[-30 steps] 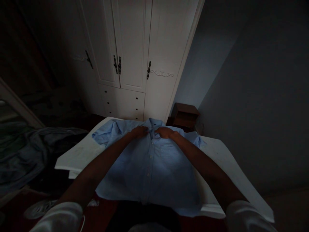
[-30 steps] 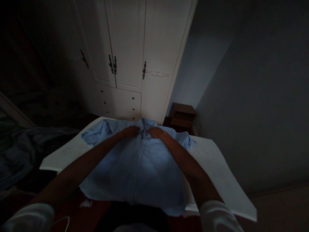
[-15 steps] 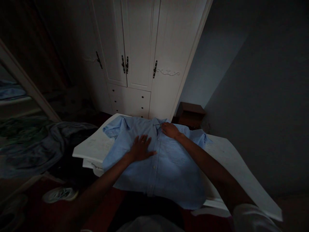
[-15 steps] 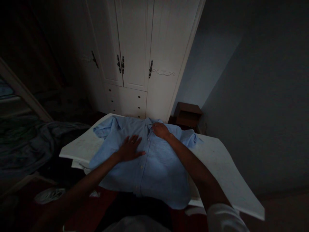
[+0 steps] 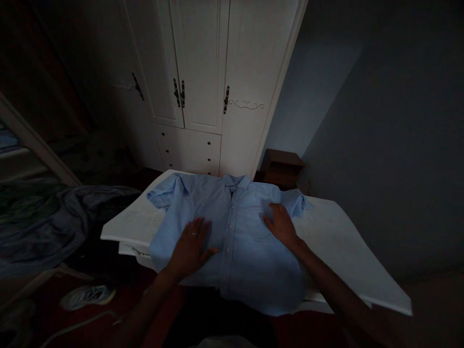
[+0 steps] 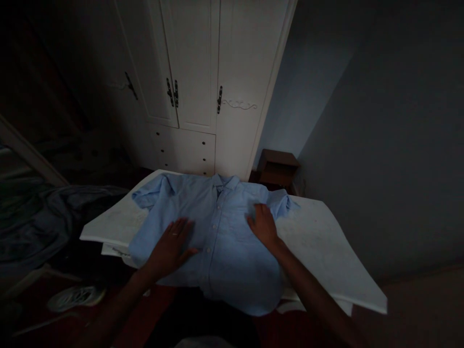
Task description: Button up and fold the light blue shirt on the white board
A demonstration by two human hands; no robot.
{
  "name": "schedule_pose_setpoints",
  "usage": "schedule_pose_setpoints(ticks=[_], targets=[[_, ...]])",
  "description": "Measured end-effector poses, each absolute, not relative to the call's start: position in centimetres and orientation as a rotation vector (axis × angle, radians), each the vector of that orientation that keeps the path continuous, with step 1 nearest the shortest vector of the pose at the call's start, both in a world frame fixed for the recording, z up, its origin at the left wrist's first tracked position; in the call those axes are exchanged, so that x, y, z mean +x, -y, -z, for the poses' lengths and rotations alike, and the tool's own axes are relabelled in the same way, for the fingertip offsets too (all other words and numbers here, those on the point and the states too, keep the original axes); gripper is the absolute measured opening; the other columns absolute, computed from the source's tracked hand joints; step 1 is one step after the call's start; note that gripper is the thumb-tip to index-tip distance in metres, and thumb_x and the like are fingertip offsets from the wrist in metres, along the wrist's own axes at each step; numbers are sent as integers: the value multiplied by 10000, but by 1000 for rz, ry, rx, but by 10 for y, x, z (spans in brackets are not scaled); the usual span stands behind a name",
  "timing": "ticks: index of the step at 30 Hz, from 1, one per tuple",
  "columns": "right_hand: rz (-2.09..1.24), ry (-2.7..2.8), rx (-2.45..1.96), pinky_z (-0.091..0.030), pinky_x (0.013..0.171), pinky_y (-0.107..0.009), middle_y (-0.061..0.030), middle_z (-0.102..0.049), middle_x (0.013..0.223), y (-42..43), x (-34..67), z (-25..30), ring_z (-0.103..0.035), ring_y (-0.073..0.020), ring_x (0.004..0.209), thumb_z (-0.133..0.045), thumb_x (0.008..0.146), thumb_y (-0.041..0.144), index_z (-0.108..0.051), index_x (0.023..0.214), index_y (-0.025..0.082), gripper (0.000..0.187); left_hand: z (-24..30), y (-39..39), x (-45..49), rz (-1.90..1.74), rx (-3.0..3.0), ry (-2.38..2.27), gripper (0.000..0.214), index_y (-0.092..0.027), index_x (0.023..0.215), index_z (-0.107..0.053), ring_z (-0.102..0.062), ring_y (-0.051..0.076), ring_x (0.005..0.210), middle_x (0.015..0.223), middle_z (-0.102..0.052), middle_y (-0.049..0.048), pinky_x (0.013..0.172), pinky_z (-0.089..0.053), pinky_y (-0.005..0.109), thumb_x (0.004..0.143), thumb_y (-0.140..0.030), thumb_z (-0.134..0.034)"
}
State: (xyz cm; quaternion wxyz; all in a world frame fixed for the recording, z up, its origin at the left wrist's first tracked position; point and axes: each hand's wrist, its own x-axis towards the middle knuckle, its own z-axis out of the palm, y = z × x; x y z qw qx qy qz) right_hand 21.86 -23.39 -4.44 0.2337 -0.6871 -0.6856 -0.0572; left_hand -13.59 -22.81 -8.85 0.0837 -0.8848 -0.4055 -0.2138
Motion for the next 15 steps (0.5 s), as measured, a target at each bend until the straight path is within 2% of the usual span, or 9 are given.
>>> schedule_pose_setpoints(ticks=[2,5,7,11,15], targets=[[36,1734,-2006,-456,988,-453,-187,-599,1224,270,236,45,-562,-317,1153,-529,884,439,-544,1210,133,447,91,238,-143,598,-2625,1154,765,-154,1479,-362,-316,322,1433,1530,-368,194,1155,-282,519,902,-652,-428],[-328,1577,-2158,-526,835,-411,-152,-683,1053,319,249,41,-663,-294,950,-526,844,594,-570,1152,149,543,94,249,-146,588,-2578,1145,760,-169,1470,-388,-319,323,1431,1536,-358,188,1156,-268,509,894,-665,-428],[-500,1505,-2145,-539,791,-390,-134,-710,1009,344,249,39,-686,-285,904,-537,817,629,-550,1216,143,629,97,254,-144,592,-2554,1172,815,-168,1478,-377,-312,334,1432,1536,-356,193,1157,-252,519,869,-707,-424],[-604,1451,-2065,-540,843,-389,-120,-729,1087,377,236,43,-699,-292,976,-553,785,584,-567,1273,175,637,103,265,-140,617,-2525,1241,1009,-160,1503,-335,-286,372,1434,1534,-353,206,1157,-216,558,758,-836,-419],[-616,1363,-2026,-551,872,-377,-118,-711,1169,410,223,53,-680,-294,1062,-541,766,597,-570,1293,184,670,103,280,-151,635,-2532,1186,1005,-175,1514,-317,-294,373,1431,1548,-329,199,1153,-235,548,757,-824,-443]])
